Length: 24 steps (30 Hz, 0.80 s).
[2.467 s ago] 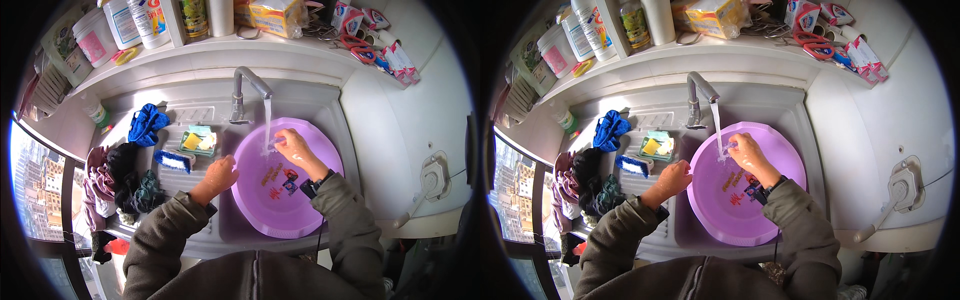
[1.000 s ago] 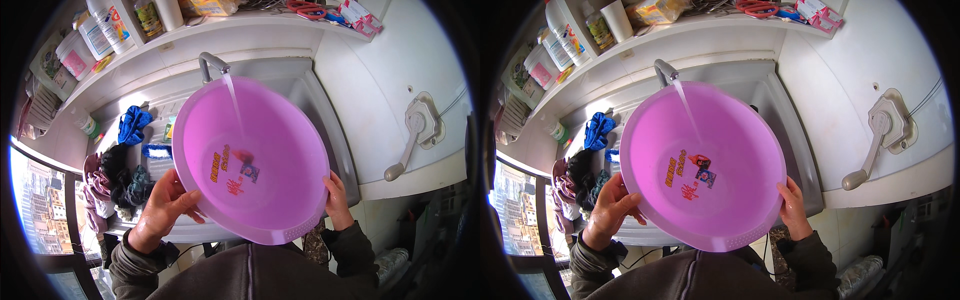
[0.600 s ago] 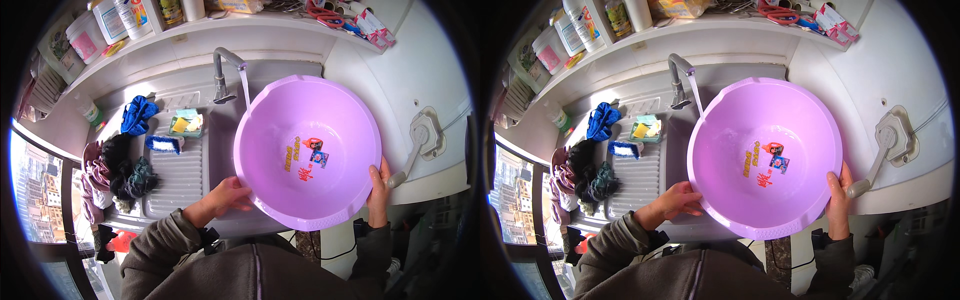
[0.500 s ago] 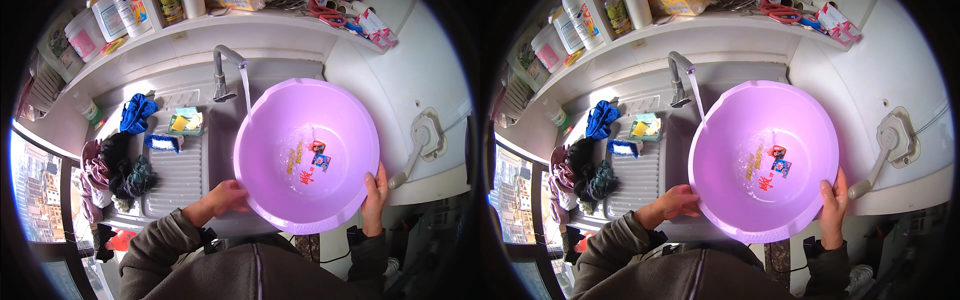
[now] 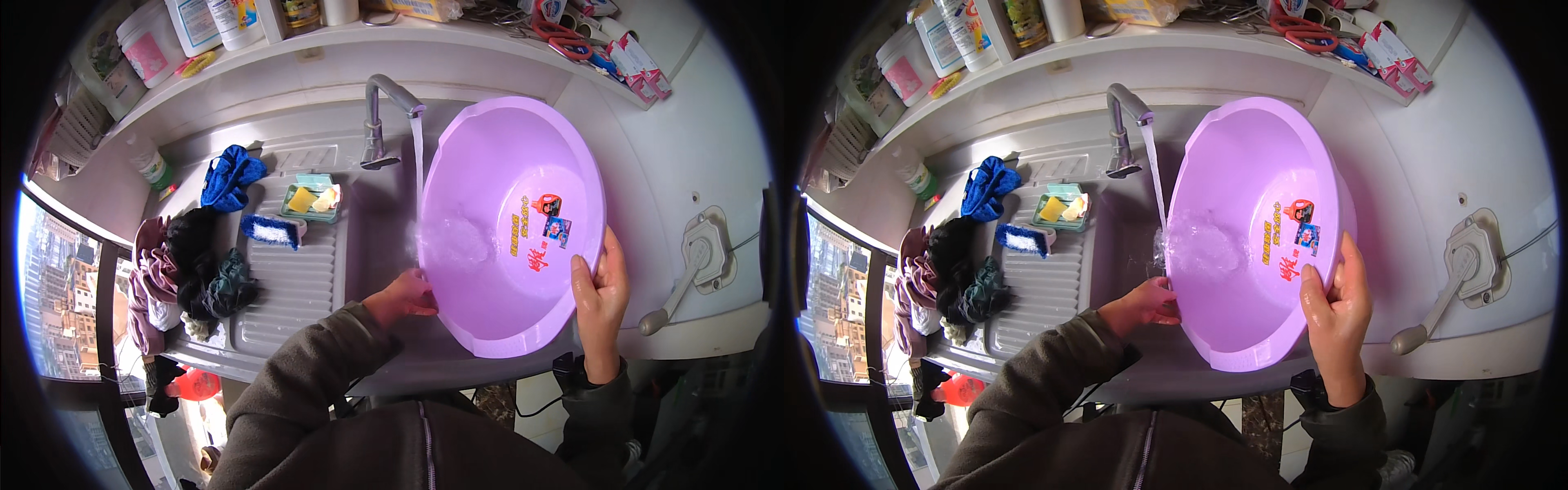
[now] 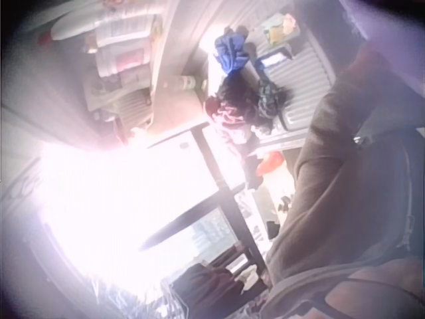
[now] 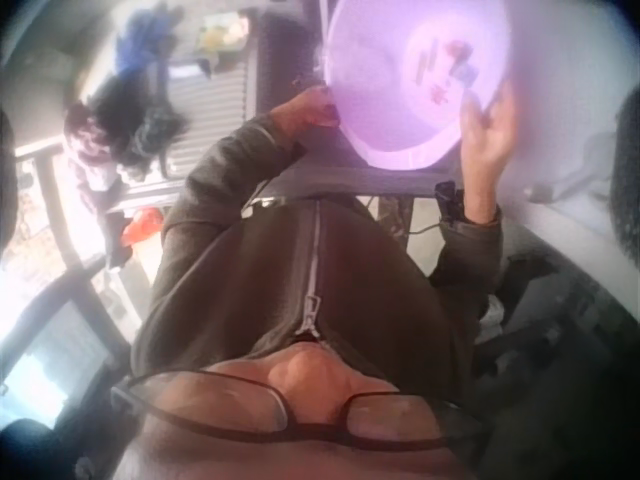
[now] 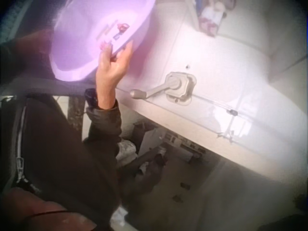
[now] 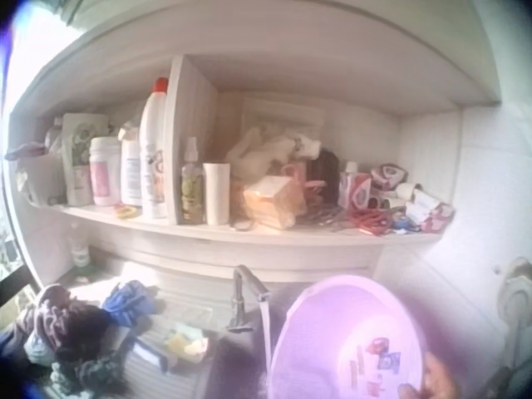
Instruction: The person hand washes several small garments in a purple basin placed in a sink. They scrub and rinse each item, wring out water, and place the washed clothes on the sink's draining board. The person refills the basin with water from the tap and continues washing additional items.
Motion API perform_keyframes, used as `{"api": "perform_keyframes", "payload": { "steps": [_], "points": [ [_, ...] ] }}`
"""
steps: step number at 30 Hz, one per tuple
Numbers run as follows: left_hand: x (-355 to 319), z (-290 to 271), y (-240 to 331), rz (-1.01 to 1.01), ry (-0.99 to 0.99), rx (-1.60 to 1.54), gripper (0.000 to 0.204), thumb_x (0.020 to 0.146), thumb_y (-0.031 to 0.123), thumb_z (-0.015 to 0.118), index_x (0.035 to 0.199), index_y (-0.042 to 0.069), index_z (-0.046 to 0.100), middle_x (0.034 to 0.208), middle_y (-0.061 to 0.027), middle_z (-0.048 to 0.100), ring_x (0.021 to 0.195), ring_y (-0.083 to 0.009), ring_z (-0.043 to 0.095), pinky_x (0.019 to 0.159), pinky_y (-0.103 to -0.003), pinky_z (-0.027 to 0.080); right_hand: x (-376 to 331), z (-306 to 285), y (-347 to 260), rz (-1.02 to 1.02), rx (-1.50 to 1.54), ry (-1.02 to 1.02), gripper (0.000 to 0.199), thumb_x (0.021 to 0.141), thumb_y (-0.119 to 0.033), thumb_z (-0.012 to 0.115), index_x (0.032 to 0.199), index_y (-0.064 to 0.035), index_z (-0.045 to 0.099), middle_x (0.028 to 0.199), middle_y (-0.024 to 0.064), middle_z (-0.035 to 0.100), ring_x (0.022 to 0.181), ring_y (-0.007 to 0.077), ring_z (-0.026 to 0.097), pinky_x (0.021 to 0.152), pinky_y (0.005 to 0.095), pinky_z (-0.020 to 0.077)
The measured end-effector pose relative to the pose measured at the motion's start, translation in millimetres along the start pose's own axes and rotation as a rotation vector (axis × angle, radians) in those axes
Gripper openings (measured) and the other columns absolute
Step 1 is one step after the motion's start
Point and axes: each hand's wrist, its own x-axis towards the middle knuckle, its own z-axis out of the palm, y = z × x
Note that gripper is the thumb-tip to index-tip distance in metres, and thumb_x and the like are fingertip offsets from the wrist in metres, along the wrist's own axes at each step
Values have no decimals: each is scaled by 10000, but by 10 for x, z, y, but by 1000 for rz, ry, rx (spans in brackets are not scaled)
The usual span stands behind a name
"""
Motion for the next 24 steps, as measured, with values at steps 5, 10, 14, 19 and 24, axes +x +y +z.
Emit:
{"api": "perform_keyframes", "payload": {
  "steps": [5, 10, 14, 19, 24],
  "points": [
    [-390, 1, -189, -148, -6, -1, 359, 974, 196, 650, 1308, 113, 548, 1033, -96, 696, 844, -275, 733, 732, -446, 629, 54, -82, -208, 148, 37, -41, 515, 970, 30, 590, 1456, 89, 433, 1028, 98, 709, 857, 73, 616, 762, 216, 476],
    [-1516, -351, 104, -10, 100, -186, 273, 986, 224, 657, 1115, -16, 661, 889, -119, 719, 715, -227, 726, 640, -352, 626, 197, -319, 271, 291, 443, 35, 396, 946, -72, 620, 1306, 90, 587, 1040, 105, 712, 934, 135, 648, 835, 285, 506],
    [-2153, -110, 542, 221, 52, -301, 315, 1036, 210, 611, 1173, -74, 596, 965, -171, 734, 784, -227, 758, 655, -328, 635, 135, -598, 1123, 481, 680, 65, 290, 941, -148, 640, 1141, 58, 680, 1030, 100, 713, 954, 175, 664, 848, 312, 521],
    [-2312, 727, 949, 382, 101, -179, 365, 1036, 196, 610, 1258, -74, 507, 1023, -189, 714, 794, -244, 764, 652, -331, 644, -254, -940, 1726, 592, 810, 188, 277, 961, -200, 638, 1086, 41, 693, 1015, 93, 712, 930, 184, 677, 823, 320, 545],
    [-2627, 1126, 1089, 548, 107, 39, 416, 1027, 204, 620, 1292, -82, 477, 1002, -202, 713, 701, -241, 747, 647, -325, 644, -743, -905, 1347, 636, 1018, 121, 325, 1013, -217, 542, 1195, 34, 638, 1057, 82, 707, 952, 190, 680, 839, 309, 546]
  ]
}}
